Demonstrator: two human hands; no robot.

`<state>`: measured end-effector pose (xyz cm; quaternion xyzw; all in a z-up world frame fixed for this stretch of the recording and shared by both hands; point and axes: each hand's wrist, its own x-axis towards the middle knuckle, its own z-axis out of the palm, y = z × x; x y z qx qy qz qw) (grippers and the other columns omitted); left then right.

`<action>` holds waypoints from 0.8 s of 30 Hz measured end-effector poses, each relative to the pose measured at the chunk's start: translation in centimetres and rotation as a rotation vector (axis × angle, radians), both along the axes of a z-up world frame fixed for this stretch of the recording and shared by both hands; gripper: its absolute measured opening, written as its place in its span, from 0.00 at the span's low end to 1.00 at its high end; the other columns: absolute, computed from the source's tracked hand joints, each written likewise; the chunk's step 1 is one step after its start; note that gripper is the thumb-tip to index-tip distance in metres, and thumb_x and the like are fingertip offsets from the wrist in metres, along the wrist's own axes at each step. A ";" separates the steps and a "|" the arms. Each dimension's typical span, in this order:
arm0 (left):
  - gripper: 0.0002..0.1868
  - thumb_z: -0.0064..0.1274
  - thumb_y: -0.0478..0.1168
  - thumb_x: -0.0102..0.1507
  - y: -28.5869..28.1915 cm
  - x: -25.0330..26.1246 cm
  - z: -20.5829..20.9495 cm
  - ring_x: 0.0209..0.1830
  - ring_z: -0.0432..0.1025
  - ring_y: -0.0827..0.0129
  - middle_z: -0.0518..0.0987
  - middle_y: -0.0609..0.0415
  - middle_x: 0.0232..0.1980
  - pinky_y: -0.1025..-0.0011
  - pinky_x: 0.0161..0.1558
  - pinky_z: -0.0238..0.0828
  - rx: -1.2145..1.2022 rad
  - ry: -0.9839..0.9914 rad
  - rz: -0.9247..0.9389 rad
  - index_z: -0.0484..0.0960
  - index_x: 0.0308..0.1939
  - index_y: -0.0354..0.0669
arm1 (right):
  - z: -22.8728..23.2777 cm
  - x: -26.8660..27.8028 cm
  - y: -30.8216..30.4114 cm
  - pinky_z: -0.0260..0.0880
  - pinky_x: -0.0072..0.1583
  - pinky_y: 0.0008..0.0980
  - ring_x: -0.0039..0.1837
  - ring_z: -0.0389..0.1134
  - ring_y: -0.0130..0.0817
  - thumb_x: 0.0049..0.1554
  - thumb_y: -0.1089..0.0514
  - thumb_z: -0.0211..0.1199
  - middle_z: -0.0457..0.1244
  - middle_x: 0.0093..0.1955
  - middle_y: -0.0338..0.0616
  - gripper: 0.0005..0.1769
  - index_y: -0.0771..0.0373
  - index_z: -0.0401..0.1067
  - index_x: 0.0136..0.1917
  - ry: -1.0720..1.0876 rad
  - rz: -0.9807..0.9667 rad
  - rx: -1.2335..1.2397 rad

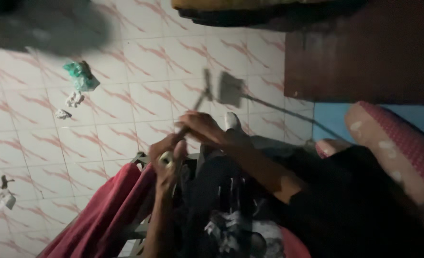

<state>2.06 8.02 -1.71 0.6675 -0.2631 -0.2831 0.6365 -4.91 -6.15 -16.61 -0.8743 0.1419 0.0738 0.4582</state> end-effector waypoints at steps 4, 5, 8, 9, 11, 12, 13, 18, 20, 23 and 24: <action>0.14 0.56 0.48 0.65 -2.9 -1.3 -6.0 0.23 0.66 0.69 0.78 0.52 0.27 0.64 0.27 0.58 0.381 0.299 -0.170 0.88 0.40 0.40 | -9.4 -7.0 -3.4 0.68 0.53 0.44 0.49 0.67 0.43 0.62 0.38 0.53 0.63 0.46 0.48 0.24 0.62 0.71 0.47 -0.356 -0.039 -0.167; 0.14 0.56 0.47 0.66 -4.1 -2.3 -7.6 0.29 0.70 0.72 0.81 0.54 0.31 0.67 0.33 0.65 0.239 0.301 -0.169 0.87 0.40 0.38 | -11.8 -9.0 -4.5 0.67 0.53 0.45 0.49 0.66 0.44 0.62 0.36 0.51 0.63 0.47 0.49 0.27 0.63 0.71 0.48 -0.338 -0.058 -0.198; 0.15 0.54 0.44 0.71 -6.2 -4.8 -11.0 0.44 0.77 0.73 0.84 0.57 0.43 0.71 0.45 0.74 -0.056 0.200 -0.201 0.85 0.41 0.34 | -16.3 -13.3 -6.3 0.65 0.54 0.46 0.51 0.64 0.46 0.61 0.30 0.46 0.62 0.49 0.52 0.34 0.65 0.69 0.51 -0.141 -0.081 -0.187; 0.15 0.54 0.44 0.71 -6.1 -5.0 -11.3 0.44 0.77 0.73 0.84 0.57 0.43 0.71 0.45 0.74 -0.059 0.202 -0.181 0.85 0.41 0.34 | -16.9 -14.0 -6.3 0.64 0.55 0.46 0.51 0.64 0.47 0.61 0.28 0.44 0.62 0.50 0.53 0.37 0.66 0.68 0.52 -0.061 -0.088 -0.158; 0.14 0.58 0.40 0.66 -5.7 -5.5 -10.9 0.26 0.67 0.74 0.75 0.55 0.25 0.71 0.28 0.63 0.163 0.286 -0.247 0.81 0.31 0.33 | -17.4 -14.2 -5.8 0.63 0.55 0.47 0.52 0.63 0.49 0.61 0.24 0.41 0.61 0.51 0.55 0.42 0.68 0.67 0.54 -0.228 -0.154 -0.064; 0.14 0.58 0.40 0.66 -5.4 -4.9 -10.5 0.26 0.67 0.74 0.75 0.55 0.25 0.71 0.28 0.63 0.157 0.291 -0.227 0.81 0.31 0.33 | -17.7 -13.5 -4.7 0.64 0.63 0.51 0.62 0.65 0.55 0.66 0.27 0.42 0.63 0.61 0.59 0.42 0.68 0.68 0.66 -0.611 -0.213 0.029; 0.13 0.58 0.38 0.65 -4.8 -3.9 -9.8 0.24 0.66 0.72 0.74 0.51 0.24 0.69 0.28 0.64 0.140 0.174 -0.199 0.79 0.29 0.31 | -18.4 -11.7 -3.9 0.64 0.63 0.51 0.62 0.65 0.55 0.66 0.27 0.42 0.63 0.61 0.59 0.42 0.68 0.68 0.66 -0.607 -0.192 0.033; 0.08 0.56 0.34 0.59 -1.9 1.7 -4.9 0.24 0.72 0.72 0.77 0.49 0.25 0.67 0.30 0.70 0.007 -0.007 -0.015 0.78 0.28 0.34 | -19.4 -1.6 0.7 0.66 0.55 0.49 0.54 0.65 0.52 0.65 0.35 0.50 0.63 0.52 0.56 0.31 0.68 0.68 0.54 -0.397 -0.093 0.113; 0.08 0.56 0.33 0.56 -1.2 3.3 -3.3 0.25 0.69 0.65 0.73 0.46 0.26 0.65 0.29 0.65 0.097 -0.200 -0.030 0.73 0.27 0.31 | -17.7 3.0 1.5 0.66 0.52 0.47 0.50 0.66 0.50 0.65 0.38 0.53 0.63 0.48 0.54 0.27 0.67 0.68 0.49 -0.345 -0.058 0.146; 0.03 0.56 0.30 0.58 -0.6 5.5 -1.8 0.33 0.73 0.62 0.77 0.48 0.31 0.63 0.38 0.71 -0.006 -0.417 -0.024 0.79 0.30 0.36 | -11.9 8.9 1.5 0.67 0.48 0.46 0.45 0.66 0.48 0.64 0.43 0.57 0.63 0.42 0.52 0.23 0.67 0.69 0.42 -0.259 0.012 0.128; 0.03 0.56 0.30 0.58 -0.2 6.1 -1.4 0.33 0.73 0.62 0.77 0.48 0.31 0.63 0.38 0.71 -0.003 -0.420 -0.011 0.79 0.30 0.36 | -9.5 10.3 1.3 0.68 0.47 0.45 0.44 0.66 0.48 0.64 0.44 0.58 0.63 0.40 0.52 0.23 0.67 0.69 0.40 -0.240 0.054 0.084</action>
